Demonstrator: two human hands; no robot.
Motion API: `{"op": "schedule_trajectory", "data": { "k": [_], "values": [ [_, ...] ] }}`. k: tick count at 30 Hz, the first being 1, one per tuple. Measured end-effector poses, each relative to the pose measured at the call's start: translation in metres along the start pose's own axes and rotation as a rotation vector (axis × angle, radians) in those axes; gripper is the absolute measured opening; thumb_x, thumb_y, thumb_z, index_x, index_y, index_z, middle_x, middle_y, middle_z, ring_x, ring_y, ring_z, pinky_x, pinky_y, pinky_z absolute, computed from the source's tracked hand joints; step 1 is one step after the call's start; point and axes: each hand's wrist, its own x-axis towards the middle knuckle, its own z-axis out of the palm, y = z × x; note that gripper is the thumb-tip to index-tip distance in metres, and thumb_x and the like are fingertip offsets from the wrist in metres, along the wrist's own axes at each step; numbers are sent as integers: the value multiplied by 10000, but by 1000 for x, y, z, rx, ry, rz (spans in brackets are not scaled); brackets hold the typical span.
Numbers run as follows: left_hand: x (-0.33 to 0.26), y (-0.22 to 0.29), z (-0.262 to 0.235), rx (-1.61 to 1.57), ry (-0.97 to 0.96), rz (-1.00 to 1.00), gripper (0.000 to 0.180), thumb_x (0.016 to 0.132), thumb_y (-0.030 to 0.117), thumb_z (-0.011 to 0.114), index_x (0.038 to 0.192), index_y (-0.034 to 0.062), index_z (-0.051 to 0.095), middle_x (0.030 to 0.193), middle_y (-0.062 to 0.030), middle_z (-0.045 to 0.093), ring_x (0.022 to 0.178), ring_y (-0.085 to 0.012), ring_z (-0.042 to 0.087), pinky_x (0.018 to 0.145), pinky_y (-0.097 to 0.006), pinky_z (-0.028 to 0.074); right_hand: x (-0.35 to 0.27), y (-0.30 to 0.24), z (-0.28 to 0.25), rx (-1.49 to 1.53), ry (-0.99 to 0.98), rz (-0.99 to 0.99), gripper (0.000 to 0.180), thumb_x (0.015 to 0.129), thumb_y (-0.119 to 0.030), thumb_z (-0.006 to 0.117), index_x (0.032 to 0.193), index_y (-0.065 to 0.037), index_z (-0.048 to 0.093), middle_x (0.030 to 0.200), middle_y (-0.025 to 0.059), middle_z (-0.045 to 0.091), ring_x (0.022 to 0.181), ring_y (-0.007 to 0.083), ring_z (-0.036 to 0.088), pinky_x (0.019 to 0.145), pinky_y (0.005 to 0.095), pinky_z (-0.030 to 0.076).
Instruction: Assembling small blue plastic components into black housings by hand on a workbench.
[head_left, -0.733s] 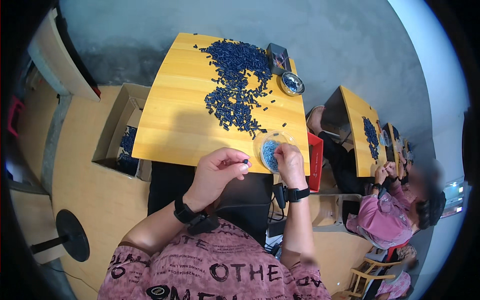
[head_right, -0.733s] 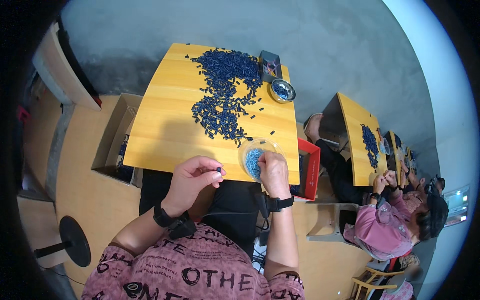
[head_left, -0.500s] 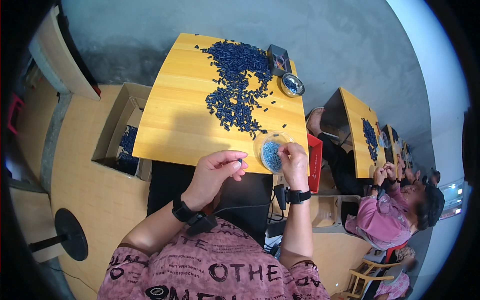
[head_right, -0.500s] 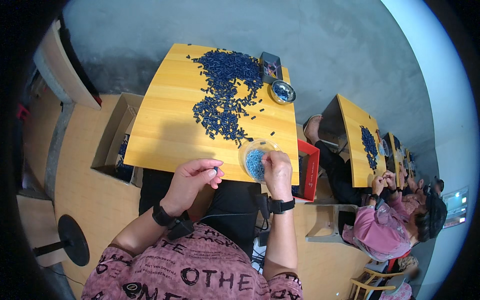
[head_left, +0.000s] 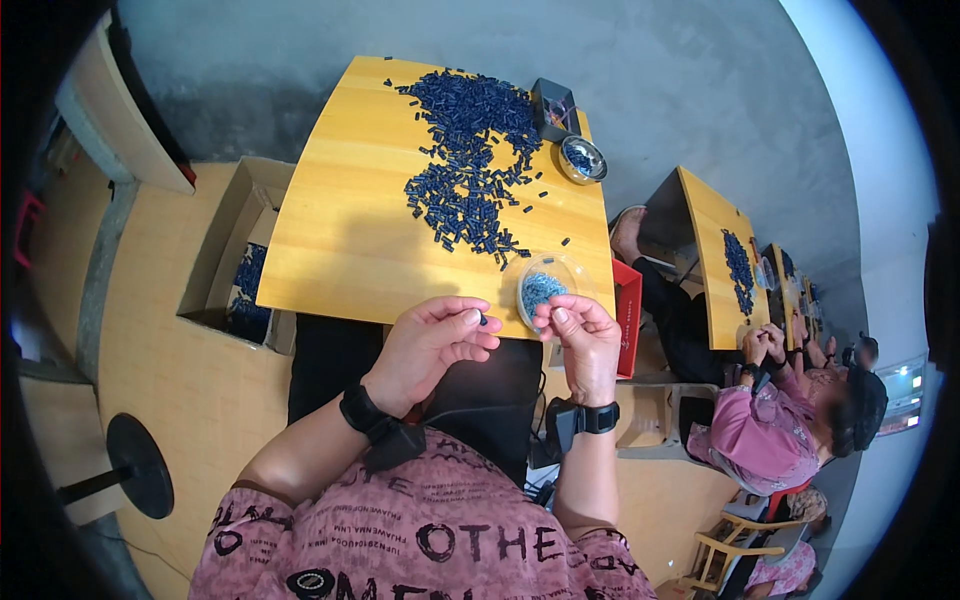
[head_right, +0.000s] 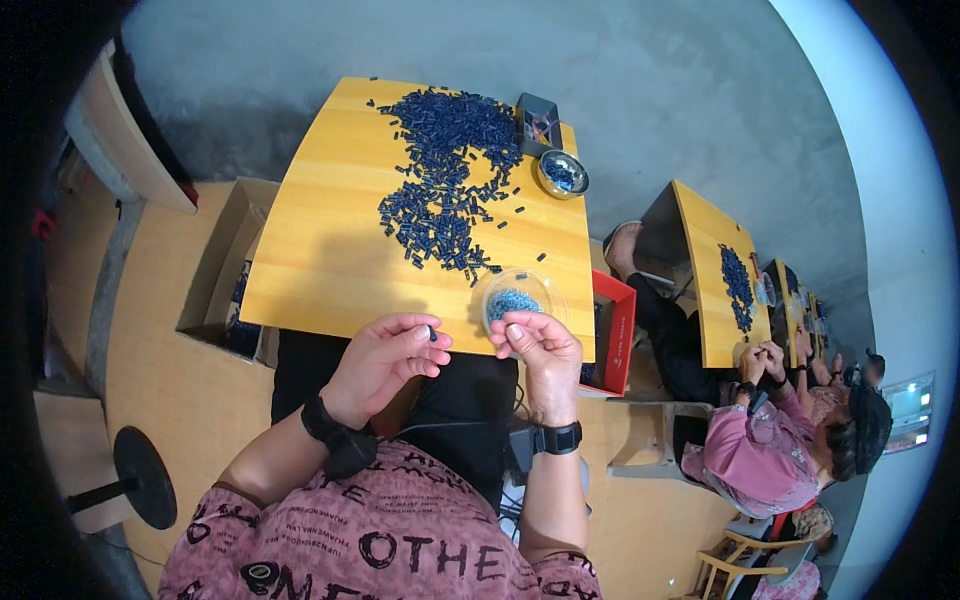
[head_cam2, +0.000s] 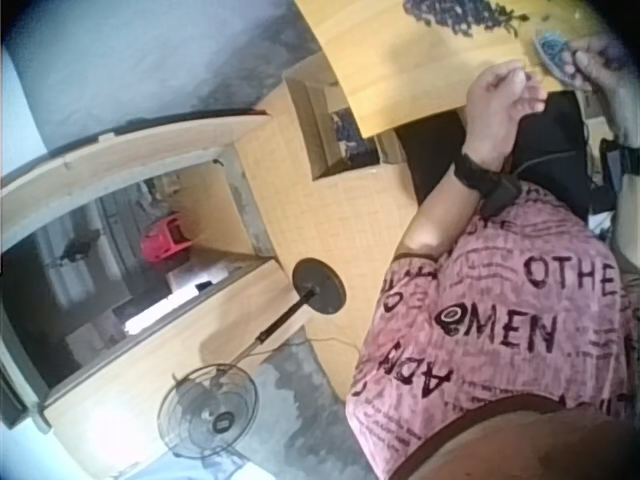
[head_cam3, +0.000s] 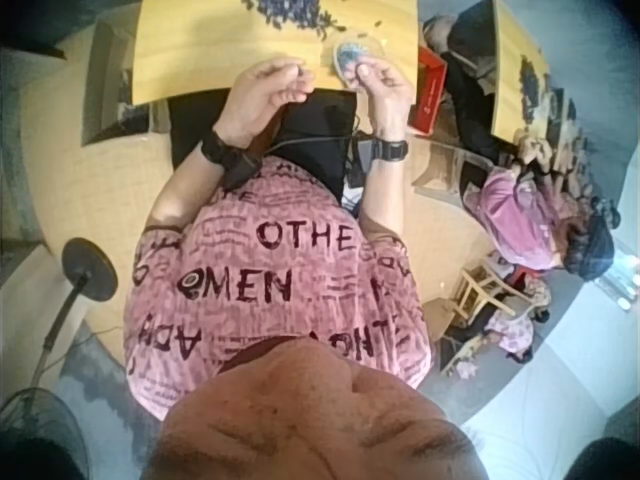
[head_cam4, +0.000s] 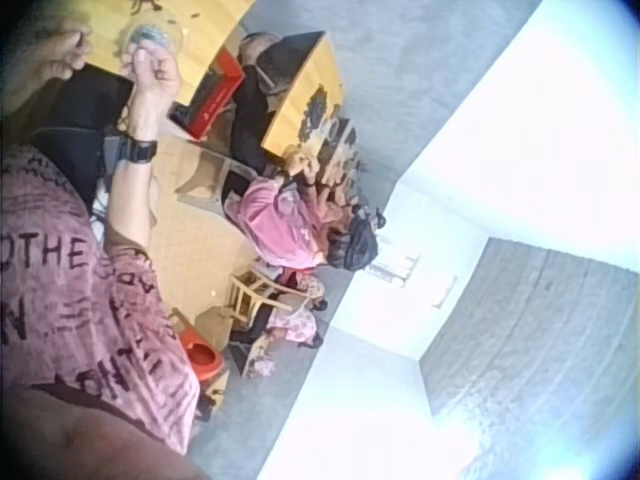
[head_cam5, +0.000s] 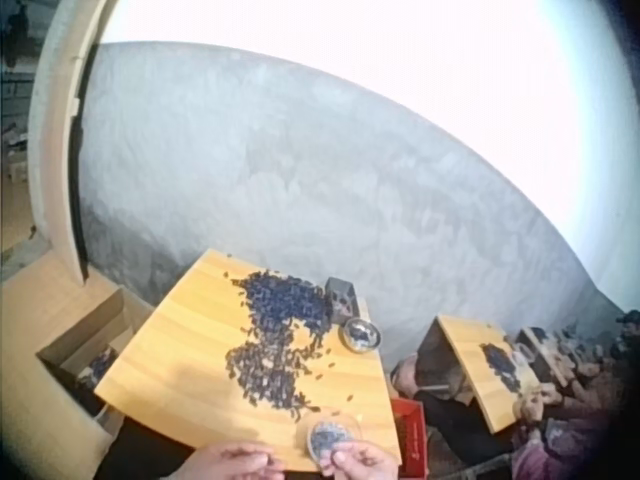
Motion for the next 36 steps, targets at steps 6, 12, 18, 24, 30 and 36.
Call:
{"op": "schedule_trajectory", "data": {
  "k": [6,12,18,24,30,36],
  "values": [
    [0,-1,-1,-69,-32,11,208,973,78,604,1162,-2,635,1028,-143,701,874,-205,693,774,-313,574,-15,13,22,319,-176,-89,118,908,-12,672,1021,17,686,926,133,716,806,177,664,711,288,518],
    [-3,-3,-5,-104,-24,47,181,974,77,606,1127,-2,662,933,-85,684,818,-157,649,732,-292,541,-27,14,43,397,-176,45,146,906,14,670,1052,17,674,937,140,713,806,184,666,718,297,522],
    [-7,-2,-5,-104,-25,50,185,972,72,607,1128,-4,671,920,-83,682,815,-154,648,729,-289,534,-30,16,49,406,-167,40,156,902,32,665,1057,21,672,951,146,717,849,198,686,741,304,536],
    [-8,-3,-7,-127,-68,71,193,969,62,608,1137,-9,674,913,-88,682,824,-162,655,733,-295,535,-31,18,53,409,-176,40,160,894,37,672,1053,20,675,959,138,720,858,191,692,744,292,536],
    [-10,-1,-6,-115,-84,91,199,966,58,609,1143,-9,672,912,-95,684,826,-167,656,731,-295,533,-33,15,57,260,-157,-52,154,884,54,677,1034,22,683,973,126,722,855,171,690,753,267,535],
    [-11,-1,-5,-100,-62,107,187,961,54,616,1128,-4,676,906,-93,684,818,-164,655,729,-294,531,-36,11,61,145,-132,-72,168,853,86,697,1005,15,692,965,95,709,871,143,673,783,256,533]
  ]
}}
